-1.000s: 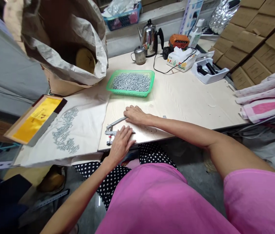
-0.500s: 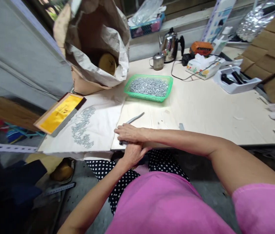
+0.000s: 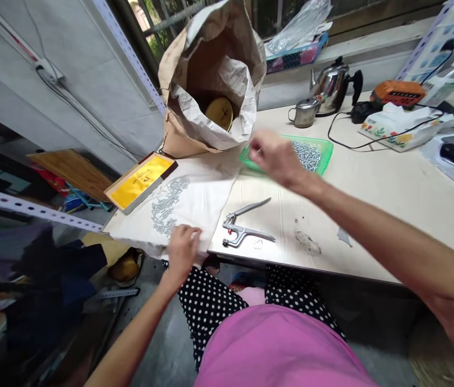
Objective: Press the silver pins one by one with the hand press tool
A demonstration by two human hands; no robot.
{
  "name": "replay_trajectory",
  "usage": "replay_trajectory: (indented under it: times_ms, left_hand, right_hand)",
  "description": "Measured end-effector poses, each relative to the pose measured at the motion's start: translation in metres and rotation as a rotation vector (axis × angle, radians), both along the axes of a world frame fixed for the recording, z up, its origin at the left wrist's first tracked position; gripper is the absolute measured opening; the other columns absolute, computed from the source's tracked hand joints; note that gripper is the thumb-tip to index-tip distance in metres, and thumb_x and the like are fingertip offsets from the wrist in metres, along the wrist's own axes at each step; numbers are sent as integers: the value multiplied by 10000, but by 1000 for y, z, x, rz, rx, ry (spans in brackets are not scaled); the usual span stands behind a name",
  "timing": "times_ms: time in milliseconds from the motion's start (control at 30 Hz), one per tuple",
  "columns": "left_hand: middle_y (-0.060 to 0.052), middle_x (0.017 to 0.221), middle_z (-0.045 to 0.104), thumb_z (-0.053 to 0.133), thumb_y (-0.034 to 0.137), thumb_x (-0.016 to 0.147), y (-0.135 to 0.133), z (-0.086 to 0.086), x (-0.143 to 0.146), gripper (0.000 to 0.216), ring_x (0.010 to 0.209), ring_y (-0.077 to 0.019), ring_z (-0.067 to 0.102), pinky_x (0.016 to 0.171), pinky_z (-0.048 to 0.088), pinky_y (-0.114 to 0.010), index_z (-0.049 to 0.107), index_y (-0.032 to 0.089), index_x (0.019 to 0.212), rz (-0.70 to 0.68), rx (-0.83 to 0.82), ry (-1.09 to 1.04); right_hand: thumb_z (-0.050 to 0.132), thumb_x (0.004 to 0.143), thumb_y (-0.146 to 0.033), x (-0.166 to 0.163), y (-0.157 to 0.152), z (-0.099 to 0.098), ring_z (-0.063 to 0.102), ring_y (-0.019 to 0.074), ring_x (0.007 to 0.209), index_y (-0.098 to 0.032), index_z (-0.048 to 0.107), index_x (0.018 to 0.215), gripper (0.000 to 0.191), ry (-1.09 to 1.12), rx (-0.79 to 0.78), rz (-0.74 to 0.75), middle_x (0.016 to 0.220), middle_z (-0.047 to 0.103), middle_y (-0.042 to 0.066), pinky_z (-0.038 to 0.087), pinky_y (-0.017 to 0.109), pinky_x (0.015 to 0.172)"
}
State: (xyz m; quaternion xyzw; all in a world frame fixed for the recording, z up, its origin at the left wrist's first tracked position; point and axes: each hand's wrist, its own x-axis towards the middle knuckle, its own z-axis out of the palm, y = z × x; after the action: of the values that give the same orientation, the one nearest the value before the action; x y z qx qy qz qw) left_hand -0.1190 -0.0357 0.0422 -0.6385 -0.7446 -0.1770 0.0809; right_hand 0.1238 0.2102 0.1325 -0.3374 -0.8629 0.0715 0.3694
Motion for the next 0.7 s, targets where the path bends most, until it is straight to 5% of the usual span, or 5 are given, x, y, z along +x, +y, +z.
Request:
replay_trajectory:
  times_ms: [67,167,300,433,700]
  left_hand:
    - [-135,994,700,548,312,1002,-4,4,-38,235,1012,-313,615,875,531,-432,740,179,981,176,-98,51]
    - [-128,1008,707,596,322,958,-5,1,-69,190,1056,-322,605,882,521,-415,726,187,986,283,-266,68]
    - [-134,1052,701,541,228,962,5,1,-70,184,1096,-306,607,887,522,-383,717,188,994,258,-370,126]
    - [-178,1065,691,425,49,936,19,9,-59,306,1095,-298,628,876,521,-365,716,141,959,192,-479,177]
    - [-160,954,741,433,154,973,33,14,-71,274,913,-288,710,826,519,-371,704,138,1009,222,-447,11]
  right_hand:
    - [572,984,-282,33,34,-2,577,224,867,-159,661,1063,171,-81,-14,-178,994,623,135,463,402,812]
    - [669,939,-349,62,47,-27,594,245,860,-164,660,1214,331,-186,-56,-207,1083,630,163,480,420,778]
    - [602,961,-359,56,-4,-66,637,260,847,-180,641,1320,404,-297,-146,-61,1145,644,162,521,404,706]
    - [527,983,-337,35,-68,-89,683,248,884,-191,660,1273,350,-294,-242,136,1163,651,133,563,414,810]
    - [444,1030,-283,20,-123,-102,683,239,934,-204,690,1154,286,-286,-336,238,1111,658,118,587,394,822]
